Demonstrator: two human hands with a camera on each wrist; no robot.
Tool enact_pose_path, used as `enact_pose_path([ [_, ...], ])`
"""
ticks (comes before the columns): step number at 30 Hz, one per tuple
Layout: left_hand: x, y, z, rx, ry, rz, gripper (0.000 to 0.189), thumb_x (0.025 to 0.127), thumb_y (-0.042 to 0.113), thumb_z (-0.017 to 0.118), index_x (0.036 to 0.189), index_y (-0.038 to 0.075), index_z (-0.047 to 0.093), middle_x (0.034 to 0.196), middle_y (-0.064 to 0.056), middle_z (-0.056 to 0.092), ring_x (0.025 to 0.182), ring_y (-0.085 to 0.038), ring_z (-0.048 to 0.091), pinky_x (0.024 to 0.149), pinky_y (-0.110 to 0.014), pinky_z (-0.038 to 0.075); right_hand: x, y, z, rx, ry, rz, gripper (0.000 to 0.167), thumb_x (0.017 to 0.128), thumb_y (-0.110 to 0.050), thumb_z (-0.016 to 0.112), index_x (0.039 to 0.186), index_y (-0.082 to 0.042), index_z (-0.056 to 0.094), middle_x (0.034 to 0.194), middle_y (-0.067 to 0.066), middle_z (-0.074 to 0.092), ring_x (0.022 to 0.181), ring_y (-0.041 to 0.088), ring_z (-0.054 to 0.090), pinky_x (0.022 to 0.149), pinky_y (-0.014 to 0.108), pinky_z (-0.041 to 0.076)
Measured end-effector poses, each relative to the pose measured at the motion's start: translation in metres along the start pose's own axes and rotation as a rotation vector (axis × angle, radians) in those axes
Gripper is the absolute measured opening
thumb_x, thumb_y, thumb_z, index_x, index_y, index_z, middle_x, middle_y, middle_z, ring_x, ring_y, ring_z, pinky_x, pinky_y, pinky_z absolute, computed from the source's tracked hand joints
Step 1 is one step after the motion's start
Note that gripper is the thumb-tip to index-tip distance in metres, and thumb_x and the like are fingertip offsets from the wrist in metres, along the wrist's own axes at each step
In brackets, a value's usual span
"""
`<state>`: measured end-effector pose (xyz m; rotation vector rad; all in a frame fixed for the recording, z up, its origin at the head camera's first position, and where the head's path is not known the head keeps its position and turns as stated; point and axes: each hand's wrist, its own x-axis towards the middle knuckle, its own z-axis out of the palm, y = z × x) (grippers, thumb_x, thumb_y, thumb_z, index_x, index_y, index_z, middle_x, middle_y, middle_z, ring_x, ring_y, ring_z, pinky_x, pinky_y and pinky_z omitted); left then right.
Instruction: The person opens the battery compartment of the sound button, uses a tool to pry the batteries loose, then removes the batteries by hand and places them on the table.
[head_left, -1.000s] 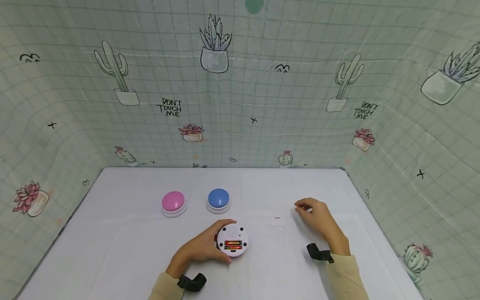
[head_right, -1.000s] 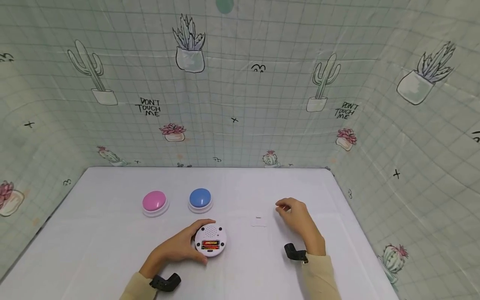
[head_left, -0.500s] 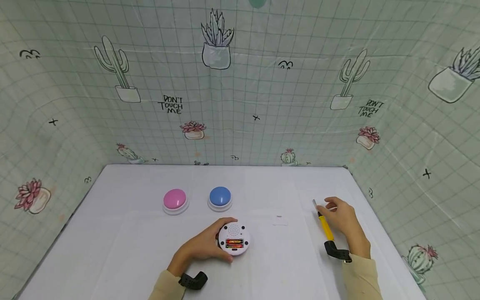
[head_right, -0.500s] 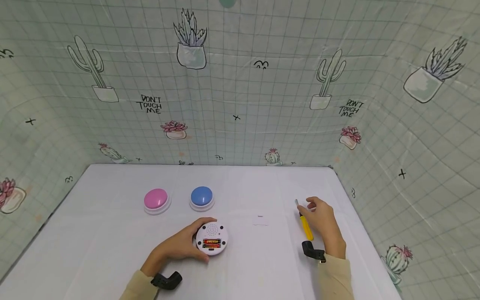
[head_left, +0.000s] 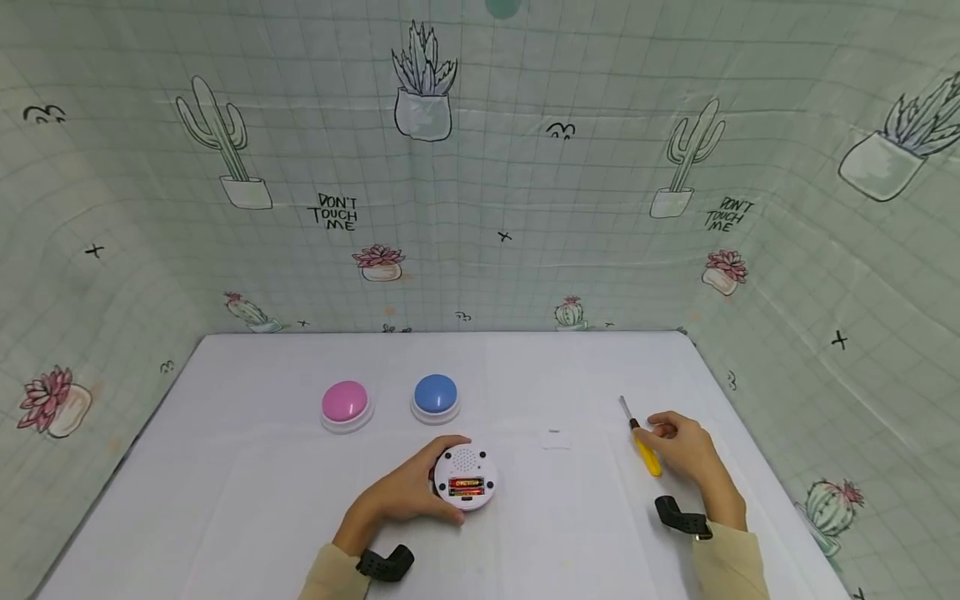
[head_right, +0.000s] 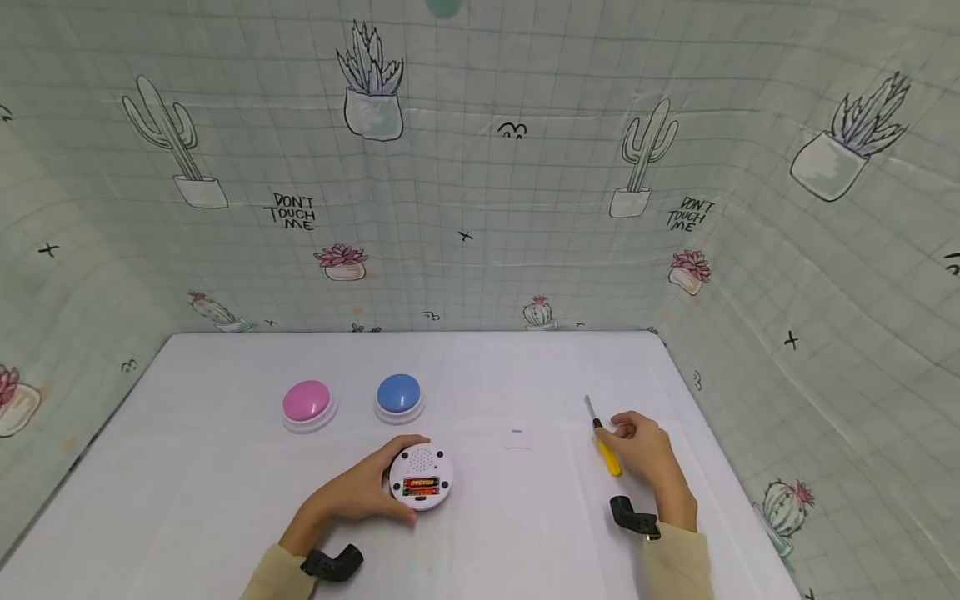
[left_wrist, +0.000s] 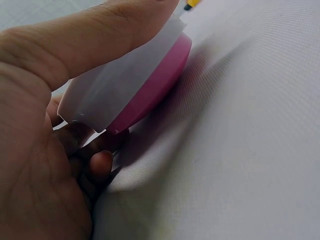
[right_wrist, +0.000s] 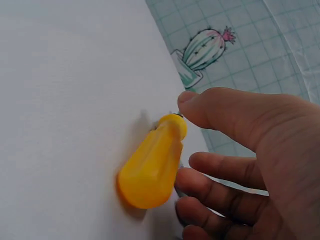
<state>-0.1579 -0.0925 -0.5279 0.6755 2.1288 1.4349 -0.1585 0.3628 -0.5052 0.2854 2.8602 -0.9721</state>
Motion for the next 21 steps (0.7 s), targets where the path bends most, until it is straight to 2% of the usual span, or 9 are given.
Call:
enact_pose_path([
  [3, -0.002, 0.0, 0.001, 0.002, 0.011, -0.011, 0.107, 0.07, 0.024, 0.096, 0.157, 0.018, 0.035, 0.151, -0.002, 0.047, 0.135, -0.021, 0.046, 0.115, -0.036, 0.034, -0.003, 0.002, 0.008, 0.002, 0.024, -0.027, 0.052, 0.095, -0.04, 0.072, 0.122, 0.004, 0.066, 0.096, 0.008, 0.065, 0.083, 0.019, 0.056, 0.07, 0.029, 0.045],
  [7, -0.003, -0.001, 0.002, 0.005, 0.019, -0.013, 0.106, 0.07, 0.025, 0.097, 0.157, 0.02, 0.036, 0.151, -0.001, 0.047, 0.136, -0.021, 0.046, 0.116, -0.041, 0.033, -0.002, 0.0, 0.016, -0.002, 0.054, -0.045, 0.045, 0.094, -0.035, 0.074, 0.116, 0.003, 0.068, 0.095, 0.009, 0.064, 0.08, 0.019, 0.055, 0.069, 0.03, 0.045],
  [14, -0.001, -0.002, 0.003, 0.017, 0.02, -0.005, 0.105, 0.07, 0.025, 0.096, 0.156, 0.02, 0.036, 0.149, -0.002, 0.049, 0.134, -0.021, 0.047, 0.115, -0.037, 0.035, 0.001, -0.005, 0.018, -0.024, 0.085, -0.037, 0.031, 0.093, -0.021, 0.071, 0.107, 0.006, 0.07, 0.095, 0.016, 0.07, 0.081, 0.024, 0.062, 0.069, 0.033, 0.048],
  [18, -0.002, -0.002, 0.003, 0.012, 0.018, -0.004, 0.104, 0.07, 0.026, 0.096, 0.155, 0.018, 0.036, 0.147, -0.001, 0.05, 0.132, -0.02, 0.047, 0.114, -0.035, 0.035, 0.004, -0.021, 0.017, -0.015, 0.101, -0.071, 0.027, 0.091, -0.019, 0.069, 0.104, 0.005, 0.07, 0.091, 0.013, 0.069, 0.081, 0.023, 0.06, 0.07, 0.032, 0.047],
  [21, -0.002, -0.002, 0.003, 0.005, 0.021, -0.009, 0.104, 0.07, 0.025, 0.096, 0.155, 0.017, 0.036, 0.146, -0.001, 0.05, 0.131, -0.02, 0.048, 0.112, -0.035, 0.036, 0.008, -0.041, 0.016, -0.007, 0.108, -0.134, 0.024, 0.09, -0.018, 0.068, 0.103, 0.002, 0.07, 0.091, 0.012, 0.069, 0.082, 0.024, 0.06, 0.07, 0.032, 0.046],
])
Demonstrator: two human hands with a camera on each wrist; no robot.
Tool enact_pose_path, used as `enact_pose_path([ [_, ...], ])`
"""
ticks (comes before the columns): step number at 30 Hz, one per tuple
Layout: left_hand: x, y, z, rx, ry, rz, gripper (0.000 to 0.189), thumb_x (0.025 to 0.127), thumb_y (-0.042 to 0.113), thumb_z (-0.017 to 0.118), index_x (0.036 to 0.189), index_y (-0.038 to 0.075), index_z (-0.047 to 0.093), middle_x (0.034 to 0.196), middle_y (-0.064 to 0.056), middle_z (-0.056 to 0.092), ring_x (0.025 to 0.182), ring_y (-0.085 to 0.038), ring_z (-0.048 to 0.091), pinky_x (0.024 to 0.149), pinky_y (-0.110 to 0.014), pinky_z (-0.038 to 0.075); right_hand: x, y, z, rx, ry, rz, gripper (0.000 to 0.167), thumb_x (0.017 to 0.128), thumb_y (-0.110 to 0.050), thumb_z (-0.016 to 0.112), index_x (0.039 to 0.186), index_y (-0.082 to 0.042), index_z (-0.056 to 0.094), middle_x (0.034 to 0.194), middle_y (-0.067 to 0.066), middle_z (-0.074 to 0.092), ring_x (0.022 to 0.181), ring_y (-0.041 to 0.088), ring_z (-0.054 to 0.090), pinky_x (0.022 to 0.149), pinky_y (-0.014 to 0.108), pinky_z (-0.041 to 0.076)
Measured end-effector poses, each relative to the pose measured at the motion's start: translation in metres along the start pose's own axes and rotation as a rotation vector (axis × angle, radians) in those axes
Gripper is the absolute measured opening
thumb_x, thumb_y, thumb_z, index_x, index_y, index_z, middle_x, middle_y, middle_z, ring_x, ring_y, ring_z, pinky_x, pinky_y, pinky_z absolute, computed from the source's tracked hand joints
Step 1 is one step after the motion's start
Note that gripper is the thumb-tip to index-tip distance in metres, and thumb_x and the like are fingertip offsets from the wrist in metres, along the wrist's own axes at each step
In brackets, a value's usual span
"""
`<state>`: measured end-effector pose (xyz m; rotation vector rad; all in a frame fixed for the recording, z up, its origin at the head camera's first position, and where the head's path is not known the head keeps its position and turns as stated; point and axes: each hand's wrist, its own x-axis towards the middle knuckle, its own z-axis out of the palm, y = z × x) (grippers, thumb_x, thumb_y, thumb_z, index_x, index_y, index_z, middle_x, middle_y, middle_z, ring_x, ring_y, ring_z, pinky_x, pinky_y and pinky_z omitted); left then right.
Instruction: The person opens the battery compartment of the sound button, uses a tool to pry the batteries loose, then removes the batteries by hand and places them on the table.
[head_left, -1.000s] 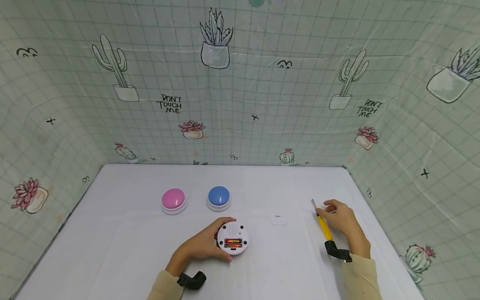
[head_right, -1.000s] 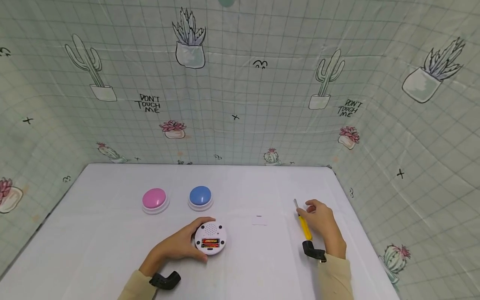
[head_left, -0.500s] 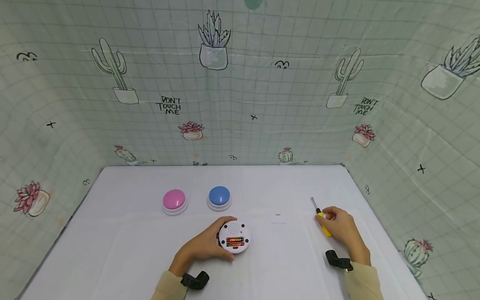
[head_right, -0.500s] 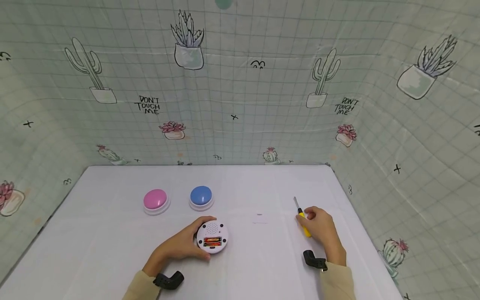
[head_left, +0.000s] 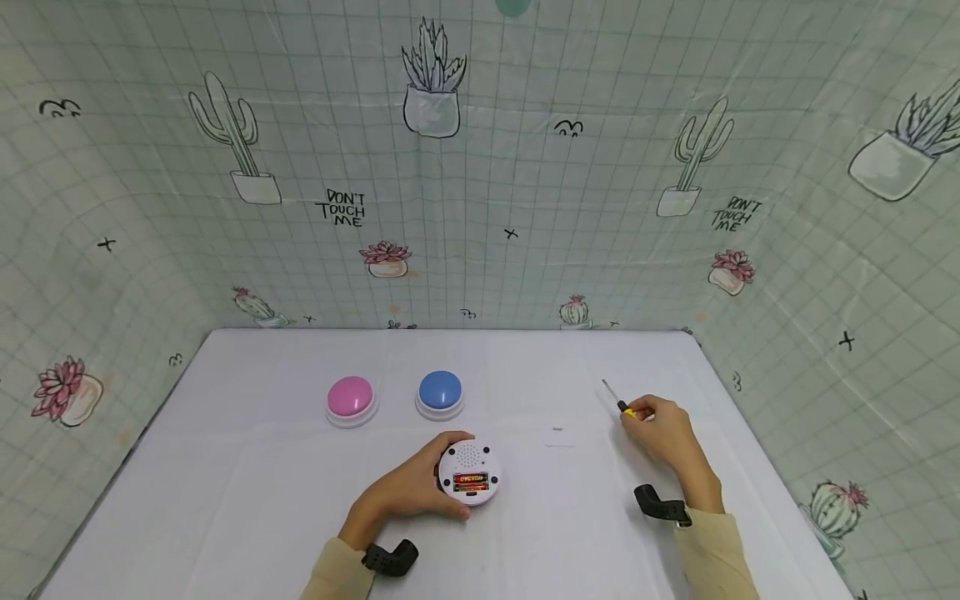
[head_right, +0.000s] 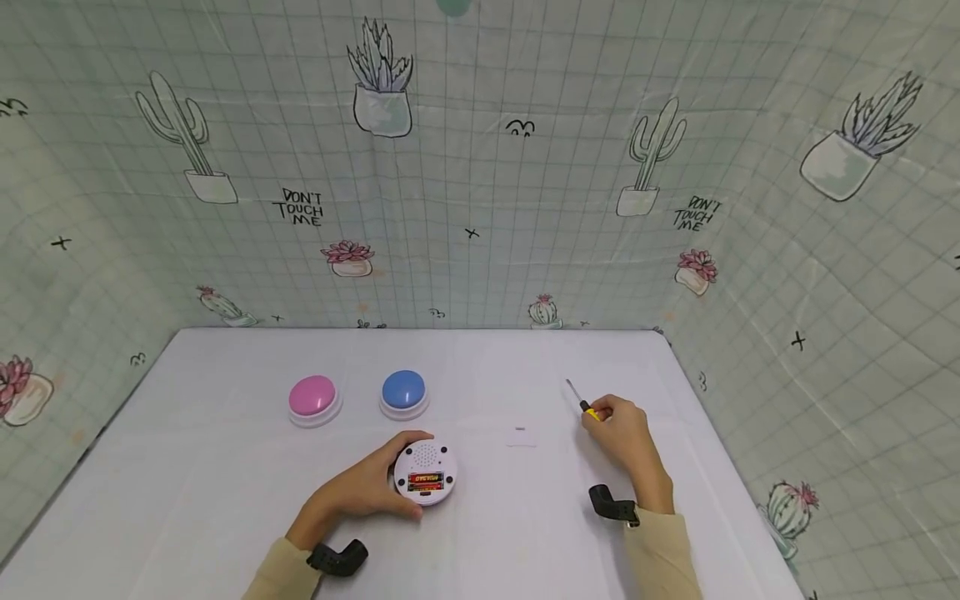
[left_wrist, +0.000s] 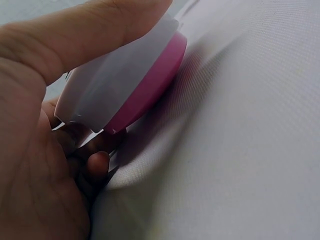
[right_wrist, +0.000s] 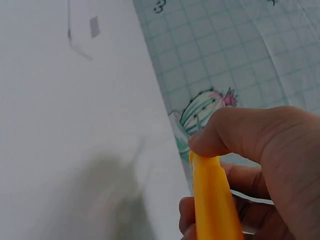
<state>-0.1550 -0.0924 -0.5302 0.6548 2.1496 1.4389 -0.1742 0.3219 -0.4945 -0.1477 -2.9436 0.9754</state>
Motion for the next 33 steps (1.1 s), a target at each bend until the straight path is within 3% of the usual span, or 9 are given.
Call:
enact_pose_path([
  [7, 0.004, 0.004, -0.001, 0.033, -0.009, -0.002, 0.105, 0.07, 0.028, 0.096, 0.155, 0.019, 0.036, 0.145, 0.0, 0.05, 0.13, -0.019, 0.048, 0.113, -0.044, 0.035, 0.004, -0.049, 0.006, 0.046, -0.07, -0.092, 0.024, 0.092, -0.019, 0.066, 0.109, -0.002, 0.069, 0.1, 0.013, 0.071, 0.088, 0.025, 0.063, 0.073, 0.035, 0.049],
  [14, 0.004, 0.002, -0.002, 0.074, 0.014, 0.014, 0.112, 0.07, 0.029, 0.096, 0.16, 0.021, 0.03, 0.157, -0.008, 0.042, 0.141, -0.028, 0.042, 0.117, -0.057, 0.03, -0.003, -0.08, 0.026, 0.177, -0.239, -0.212, 0.018, 0.093, -0.015, 0.065, 0.11, -0.009, 0.069, 0.085, 0.002, 0.066, 0.071, 0.016, 0.054, 0.064, 0.03, 0.043],
  [23, 0.0, 0.004, 0.006, 0.131, -0.019, -0.029, 0.105, 0.073, 0.038, 0.092, 0.16, 0.025, 0.034, 0.151, -0.01, 0.046, 0.133, -0.028, 0.044, 0.11, -0.061, 0.035, -0.023, -0.093, 0.029, 0.196, -0.381, -0.285, 0.013, 0.091, -0.019, 0.07, 0.104, -0.018, 0.071, 0.083, -0.002, 0.061, 0.073, 0.015, 0.053, 0.062, 0.028, 0.045],
  [29, 0.003, 0.007, 0.006, 0.155, 0.003, -0.059, 0.109, 0.072, 0.041, 0.093, 0.161, 0.028, 0.031, 0.149, -0.011, 0.046, 0.131, -0.027, 0.045, 0.109, -0.061, 0.037, -0.023, -0.097, 0.032, 0.188, -0.452, -0.371, 0.013, 0.089, -0.016, 0.071, 0.102, -0.02, 0.07, 0.082, -0.004, 0.06, 0.071, 0.011, 0.054, 0.063, 0.025, 0.045],
  [33, 0.002, 0.007, 0.002, 0.165, 0.02, -0.053, 0.111, 0.071, 0.042, 0.094, 0.16, 0.023, 0.031, 0.149, -0.012, 0.046, 0.131, -0.026, 0.046, 0.109, -0.059, 0.037, -0.02, -0.102, 0.038, 0.201, -0.499, -0.426, 0.012, 0.09, -0.02, 0.075, 0.101, -0.021, 0.071, 0.077, -0.007, 0.058, 0.067, 0.006, 0.052, 0.062, 0.023, 0.045],
])
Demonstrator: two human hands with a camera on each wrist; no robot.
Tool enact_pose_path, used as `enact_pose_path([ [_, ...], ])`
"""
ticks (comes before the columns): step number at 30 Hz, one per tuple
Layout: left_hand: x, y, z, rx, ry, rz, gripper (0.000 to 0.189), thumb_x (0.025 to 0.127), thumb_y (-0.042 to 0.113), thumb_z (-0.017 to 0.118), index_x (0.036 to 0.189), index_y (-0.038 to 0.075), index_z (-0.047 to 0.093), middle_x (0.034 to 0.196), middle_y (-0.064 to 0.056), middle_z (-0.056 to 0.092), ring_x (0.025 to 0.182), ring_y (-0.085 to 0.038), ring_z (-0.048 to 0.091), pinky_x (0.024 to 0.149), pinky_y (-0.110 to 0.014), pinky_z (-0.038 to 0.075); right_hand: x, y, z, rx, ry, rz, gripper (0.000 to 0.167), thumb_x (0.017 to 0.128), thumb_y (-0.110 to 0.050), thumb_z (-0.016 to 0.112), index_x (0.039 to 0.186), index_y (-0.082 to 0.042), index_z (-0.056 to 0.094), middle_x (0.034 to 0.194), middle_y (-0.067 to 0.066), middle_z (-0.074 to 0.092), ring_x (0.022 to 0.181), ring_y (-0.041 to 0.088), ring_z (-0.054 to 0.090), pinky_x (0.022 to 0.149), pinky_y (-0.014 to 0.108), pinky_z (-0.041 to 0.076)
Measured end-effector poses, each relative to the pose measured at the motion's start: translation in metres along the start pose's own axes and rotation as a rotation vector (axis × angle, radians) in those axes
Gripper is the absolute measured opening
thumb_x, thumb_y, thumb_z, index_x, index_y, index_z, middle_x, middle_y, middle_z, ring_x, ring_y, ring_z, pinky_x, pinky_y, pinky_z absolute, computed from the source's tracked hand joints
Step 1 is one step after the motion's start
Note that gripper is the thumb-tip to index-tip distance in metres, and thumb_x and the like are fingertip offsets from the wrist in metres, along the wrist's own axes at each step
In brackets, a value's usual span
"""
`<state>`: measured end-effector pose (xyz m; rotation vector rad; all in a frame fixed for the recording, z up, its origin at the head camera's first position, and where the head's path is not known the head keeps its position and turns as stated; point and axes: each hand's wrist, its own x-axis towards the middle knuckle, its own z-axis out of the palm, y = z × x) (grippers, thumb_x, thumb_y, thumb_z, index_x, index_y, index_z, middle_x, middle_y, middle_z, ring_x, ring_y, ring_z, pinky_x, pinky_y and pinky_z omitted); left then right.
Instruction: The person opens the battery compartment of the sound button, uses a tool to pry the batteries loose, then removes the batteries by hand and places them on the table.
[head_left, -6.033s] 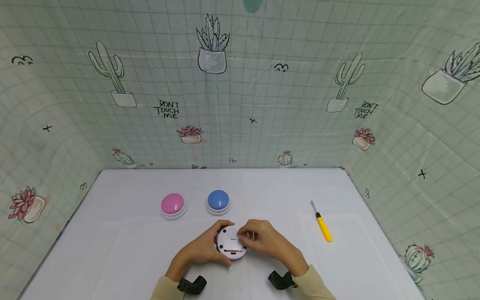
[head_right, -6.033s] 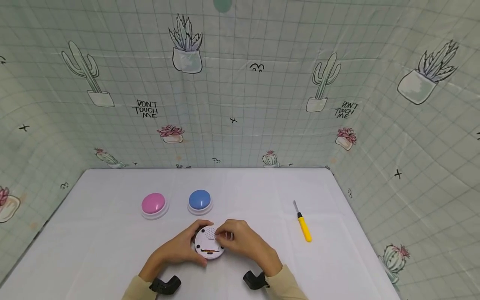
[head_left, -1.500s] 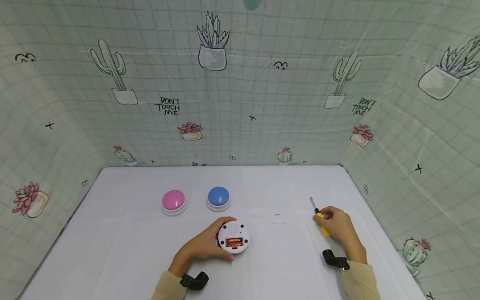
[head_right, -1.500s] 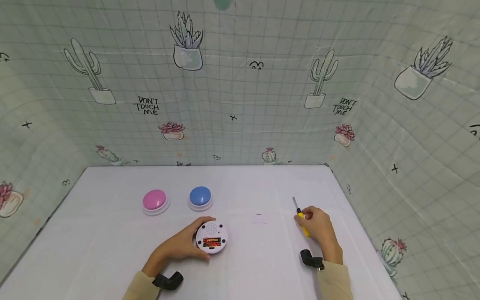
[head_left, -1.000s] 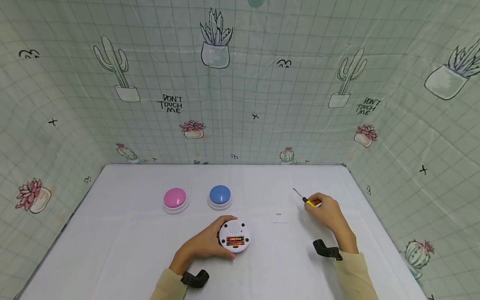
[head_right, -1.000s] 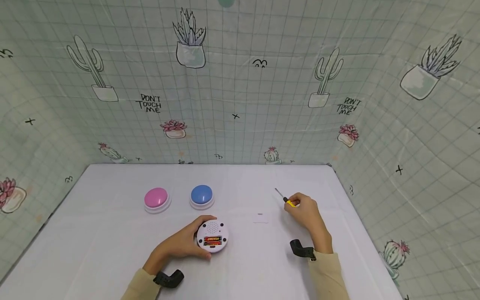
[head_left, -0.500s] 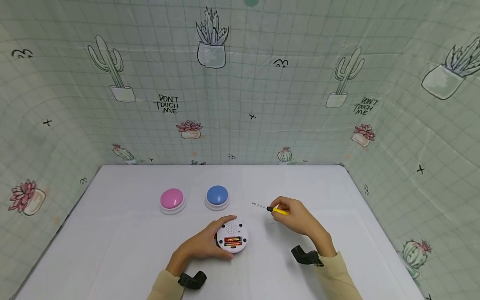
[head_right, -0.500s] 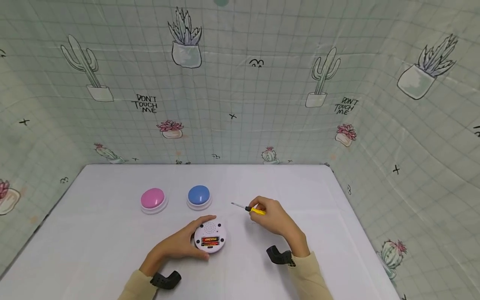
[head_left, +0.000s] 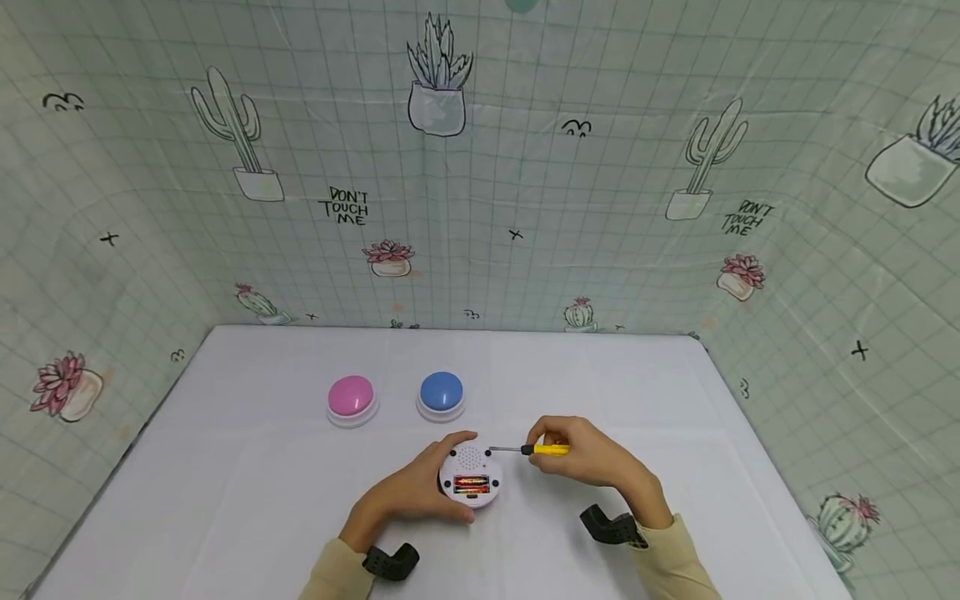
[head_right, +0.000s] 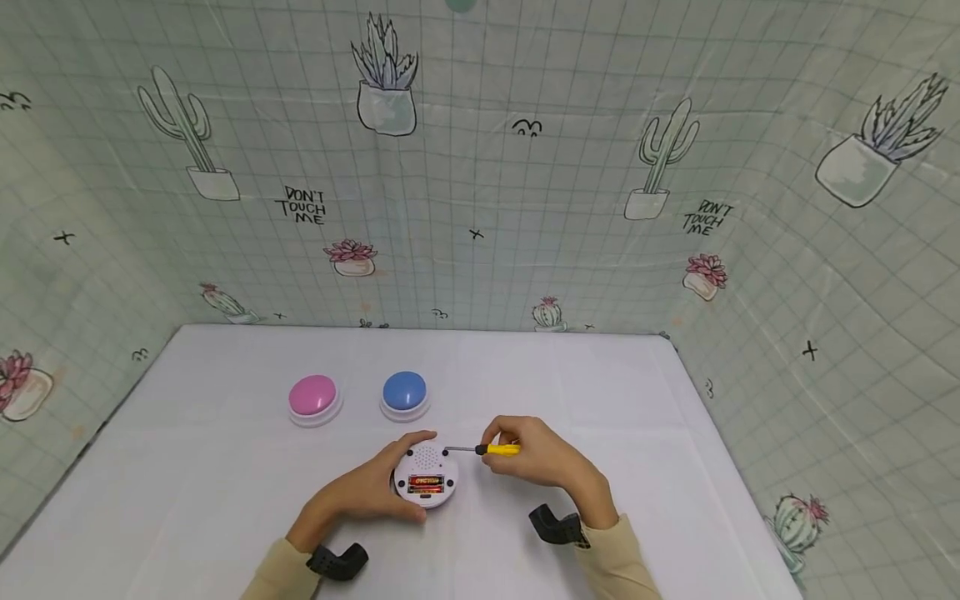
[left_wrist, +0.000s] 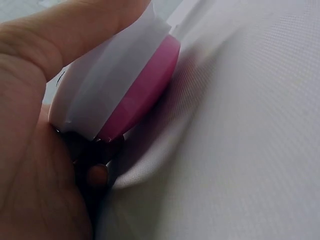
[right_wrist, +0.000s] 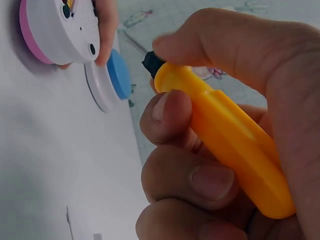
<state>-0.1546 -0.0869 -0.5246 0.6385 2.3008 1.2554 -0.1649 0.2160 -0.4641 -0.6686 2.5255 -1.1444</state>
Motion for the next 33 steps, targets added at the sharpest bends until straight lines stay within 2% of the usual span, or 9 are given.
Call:
enact_pose_path([
  [5, -0.0008, -0.0003, -0.0033, 0.008, 0.003, 0.003, 0.109, 0.072, 0.041, 0.094, 0.159, 0.022, 0.032, 0.146, -0.012, 0.048, 0.128, -0.025, 0.046, 0.107, -0.055, 0.039, 0.0037, -0.0043, 0.0027, -0.006, -0.033, -0.027, 0.011, 0.09, -0.023, 0.077, 0.099, -0.024, 0.071, 0.071, -0.01, 0.057, 0.064, 0.004, 0.051, 0.062, 0.022, 0.044],
  [11, -0.0012, 0.0004, -0.0038, 0.015, -0.005, -0.006, 0.11, 0.071, 0.04, 0.094, 0.159, 0.023, 0.032, 0.143, -0.012, 0.048, 0.126, -0.024, 0.046, 0.106, -0.053, 0.039, 0.004, -0.0071, 0.0043, -0.015, -0.064, -0.041, 0.011, 0.091, -0.024, 0.078, 0.1, -0.025, 0.073, 0.072, -0.012, 0.06, 0.066, 0.003, 0.052, 0.064, 0.022, 0.044],
  [14, -0.0009, 0.0014, -0.0026, -0.01, -0.003, -0.005, 0.11, 0.071, 0.038, 0.094, 0.159, 0.021, 0.03, 0.146, -0.013, 0.047, 0.128, -0.025, 0.047, 0.108, -0.054, 0.038, 0.0023, -0.0076, 0.0031, -0.034, -0.069, -0.053, 0.012, 0.091, -0.027, 0.079, 0.102, -0.026, 0.075, 0.081, -0.011, 0.066, 0.072, 0.004, 0.054, 0.068, 0.022, 0.047],
  [18, 0.0008, 0.0021, -0.0016, -0.059, 0.012, 0.017, 0.108, 0.07, 0.034, 0.095, 0.155, 0.015, 0.031, 0.149, -0.013, 0.046, 0.13, -0.025, 0.048, 0.111, -0.052, 0.037, 0.0003, -0.0079, 0.0011, -0.059, -0.065, -0.059, 0.011, 0.091, -0.029, 0.08, 0.102, -0.027, 0.077, 0.094, -0.012, 0.072, 0.086, 0.007, 0.061, 0.081, 0.029, 0.052],
  [22, 0.0008, 0.0017, -0.0005, -0.079, 0.016, 0.021, 0.105, 0.07, 0.033, 0.095, 0.153, 0.014, 0.034, 0.147, -0.011, 0.048, 0.131, -0.023, 0.049, 0.112, -0.049, 0.037, -0.0009, -0.0074, 0.0016, -0.066, -0.072, -0.055, 0.008, 0.091, -0.027, 0.079, 0.099, -0.029, 0.078, 0.092, -0.014, 0.073, 0.094, 0.01, 0.065, 0.089, 0.036, 0.054],
  [33, 0.0031, 0.0001, 0.0016, -0.104, 0.022, 0.028, 0.101, 0.071, 0.03, 0.095, 0.152, 0.016, 0.037, 0.145, -0.008, 0.051, 0.13, -0.022, 0.05, 0.112, -0.049, 0.038, -0.0015, -0.0087, 0.0026, -0.077, -0.097, -0.038, 0.007, 0.089, -0.025, 0.079, 0.093, -0.03, 0.078, 0.095, -0.015, 0.073, 0.095, 0.013, 0.063, 0.085, 0.034, 0.052],
])
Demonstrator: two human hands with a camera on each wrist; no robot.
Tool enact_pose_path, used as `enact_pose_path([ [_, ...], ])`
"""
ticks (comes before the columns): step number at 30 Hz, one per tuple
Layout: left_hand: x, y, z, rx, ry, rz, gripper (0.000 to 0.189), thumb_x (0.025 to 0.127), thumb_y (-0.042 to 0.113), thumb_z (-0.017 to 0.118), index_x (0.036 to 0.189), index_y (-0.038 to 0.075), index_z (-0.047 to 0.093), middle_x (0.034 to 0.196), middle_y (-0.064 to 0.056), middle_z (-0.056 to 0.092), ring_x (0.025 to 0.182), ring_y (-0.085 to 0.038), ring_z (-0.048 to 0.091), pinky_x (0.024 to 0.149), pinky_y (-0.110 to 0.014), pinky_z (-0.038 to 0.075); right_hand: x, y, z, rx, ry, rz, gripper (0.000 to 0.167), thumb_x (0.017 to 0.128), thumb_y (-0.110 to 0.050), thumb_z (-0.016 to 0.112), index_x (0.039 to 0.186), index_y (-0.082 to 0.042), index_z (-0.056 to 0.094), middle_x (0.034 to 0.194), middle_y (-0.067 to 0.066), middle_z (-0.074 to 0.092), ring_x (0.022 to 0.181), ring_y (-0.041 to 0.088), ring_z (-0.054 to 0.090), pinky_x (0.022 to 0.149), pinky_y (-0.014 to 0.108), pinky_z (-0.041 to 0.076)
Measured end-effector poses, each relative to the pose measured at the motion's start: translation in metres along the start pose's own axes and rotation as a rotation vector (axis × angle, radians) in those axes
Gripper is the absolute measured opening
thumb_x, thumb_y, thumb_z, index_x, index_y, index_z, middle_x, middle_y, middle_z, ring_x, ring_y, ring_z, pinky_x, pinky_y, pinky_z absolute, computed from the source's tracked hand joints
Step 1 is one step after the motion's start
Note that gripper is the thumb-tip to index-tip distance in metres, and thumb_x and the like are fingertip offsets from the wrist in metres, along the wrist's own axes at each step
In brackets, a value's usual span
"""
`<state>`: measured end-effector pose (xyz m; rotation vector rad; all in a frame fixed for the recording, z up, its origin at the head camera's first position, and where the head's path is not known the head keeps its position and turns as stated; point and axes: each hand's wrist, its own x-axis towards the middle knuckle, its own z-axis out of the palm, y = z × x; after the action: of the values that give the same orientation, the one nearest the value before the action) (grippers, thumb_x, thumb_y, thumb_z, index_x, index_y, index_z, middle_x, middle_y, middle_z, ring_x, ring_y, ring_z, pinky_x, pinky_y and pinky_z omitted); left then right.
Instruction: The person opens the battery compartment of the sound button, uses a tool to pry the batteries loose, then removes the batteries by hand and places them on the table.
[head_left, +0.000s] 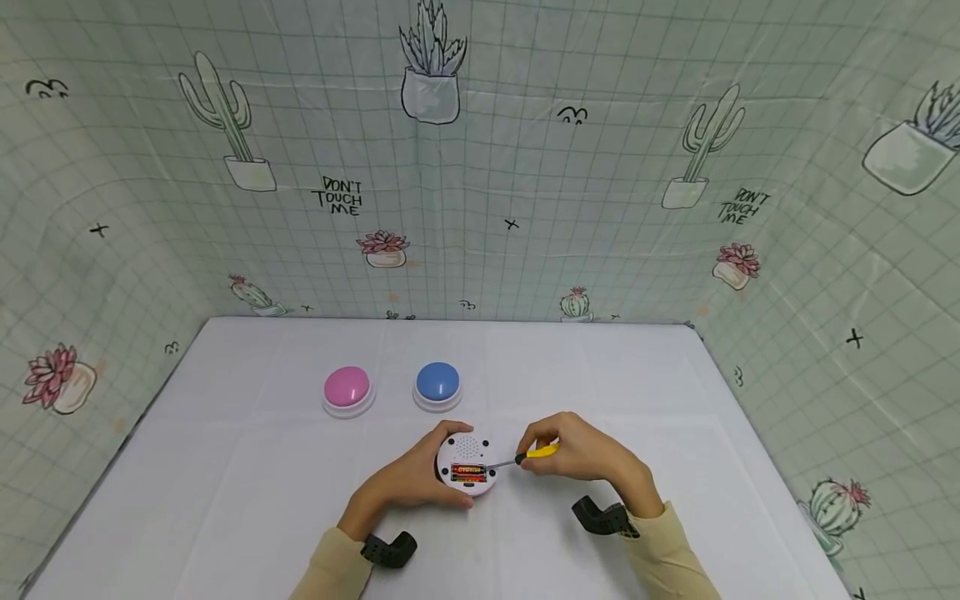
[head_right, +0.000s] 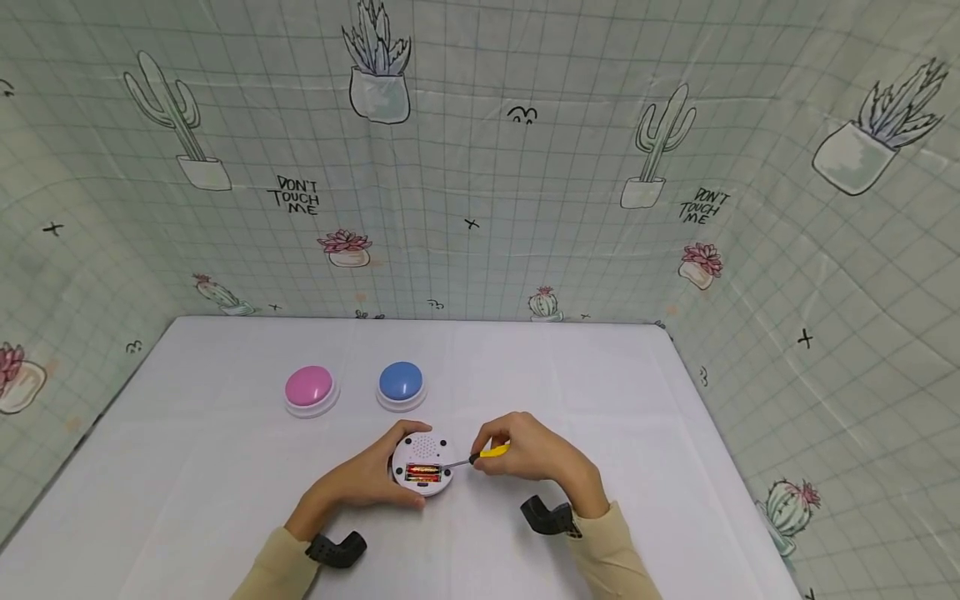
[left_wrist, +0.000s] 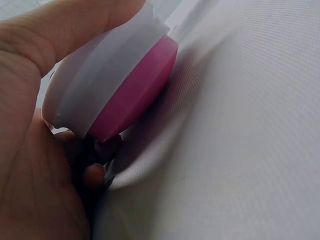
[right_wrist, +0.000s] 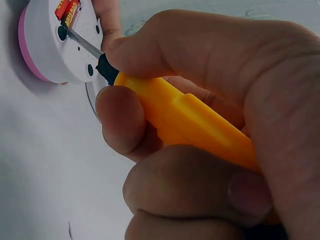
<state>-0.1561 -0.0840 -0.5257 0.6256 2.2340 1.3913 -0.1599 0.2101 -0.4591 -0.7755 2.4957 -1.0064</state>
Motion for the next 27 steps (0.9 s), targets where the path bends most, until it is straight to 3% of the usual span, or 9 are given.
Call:
enact_pose_path([
  [14, -0.0014, 0.0025, 0.0002, -0.008, 0.001, 0.0, 0.101, 0.071, 0.03, 0.095, 0.152, 0.015, 0.037, 0.145, -0.009, 0.051, 0.129, -0.023, 0.05, 0.111, -0.05, 0.038, 0.0028, 0.0001, 0.0029, 0.021, -0.034, 0.016, 0.009, 0.088, -0.021, 0.08, 0.094, -0.026, 0.077, 0.084, -0.012, 0.069, 0.082, 0.009, 0.059, 0.071, 0.027, 0.051],
  [27, -0.0021, 0.0044, 0.0034, 0.043, 0.015, -0.061, 0.103, 0.071, 0.034, 0.095, 0.152, 0.016, 0.035, 0.141, -0.009, 0.051, 0.122, -0.023, 0.049, 0.103, -0.047, 0.04, 0.0049, 0.0007, 0.0071, -0.014, -0.02, -0.013, 0.008, 0.086, -0.019, 0.08, 0.088, -0.025, 0.075, 0.085, -0.014, 0.068, 0.085, 0.008, 0.057, 0.076, 0.027, 0.049],
])
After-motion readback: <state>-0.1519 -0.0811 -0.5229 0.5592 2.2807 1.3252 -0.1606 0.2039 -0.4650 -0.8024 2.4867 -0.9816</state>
